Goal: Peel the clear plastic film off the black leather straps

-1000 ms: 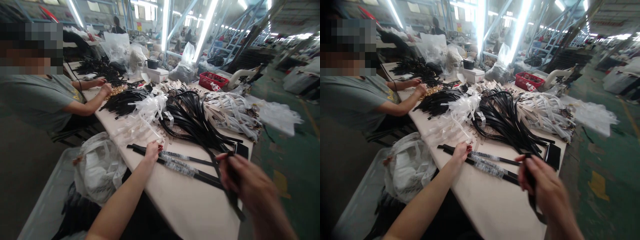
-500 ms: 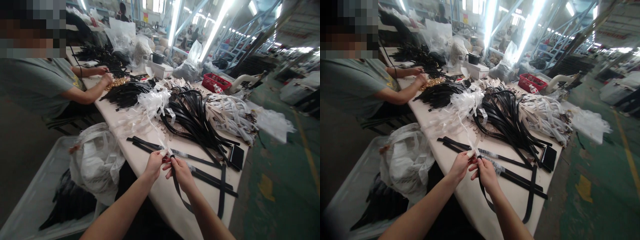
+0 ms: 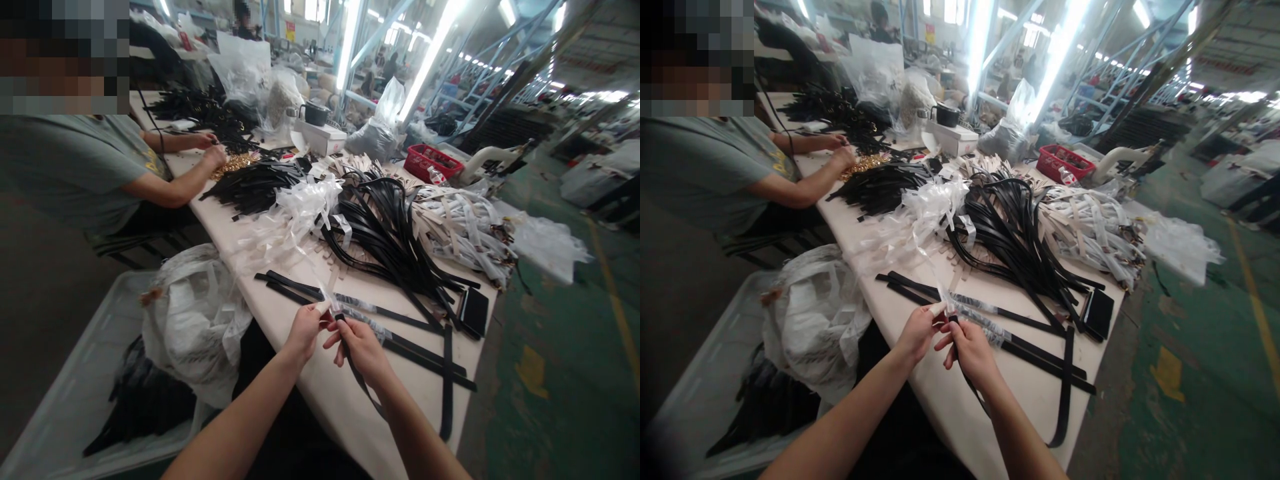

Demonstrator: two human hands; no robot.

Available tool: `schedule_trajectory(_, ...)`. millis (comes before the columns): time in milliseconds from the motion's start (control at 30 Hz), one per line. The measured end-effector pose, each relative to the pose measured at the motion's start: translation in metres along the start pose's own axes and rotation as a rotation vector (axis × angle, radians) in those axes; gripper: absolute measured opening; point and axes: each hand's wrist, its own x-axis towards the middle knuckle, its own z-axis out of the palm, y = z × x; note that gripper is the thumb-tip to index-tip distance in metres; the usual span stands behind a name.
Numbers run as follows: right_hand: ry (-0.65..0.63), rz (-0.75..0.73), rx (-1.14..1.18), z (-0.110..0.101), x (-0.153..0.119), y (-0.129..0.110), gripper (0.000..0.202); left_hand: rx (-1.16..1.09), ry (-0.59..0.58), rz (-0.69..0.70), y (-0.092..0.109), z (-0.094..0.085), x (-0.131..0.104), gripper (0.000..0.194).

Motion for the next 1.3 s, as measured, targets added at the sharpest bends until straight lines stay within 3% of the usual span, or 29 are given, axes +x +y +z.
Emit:
schedule_trajectory(400,-0.005,0.007,0.01,0.001,-0.001,0.004,0.049,-0.115,-0.017,-0.085,0.0,-0.001,-0.005,0.028)
schedule_trajectory(733,0.003,-0.009,0.085,0.0,0.0,0.006,0.05,-0.089,-0.15,-0.092,-0.004,-0.005,-0.009,0.024)
schedule_trajectory(867,-0.055,0.03,0.089,-0.001,0.0,0.005,0.048,-0.141,-0.12,-0.09,-0.002,-0.003,-0.01,0.02)
schedule_trajectory(1000,-0.061,0.028,0.107,-0.002,0.0,0.005,0.051,-0.141,-0.124,-0.125,0.002,0.0,-0.012,0.026)
schedule_trajectory(1167,-0.074,0.049,0.157,-0.001,-0.003,0.002,0.048,-0.238,-0.221,-0.185,0.0,-0.003,-0.016,0.036)
schedule_trajectory(1300,-0.081,0.047,0.139,0.005,-0.004,0.0,0.046,-0.33,-0.221,-0.236,-0.006,-0.005,-0.017,0.032)
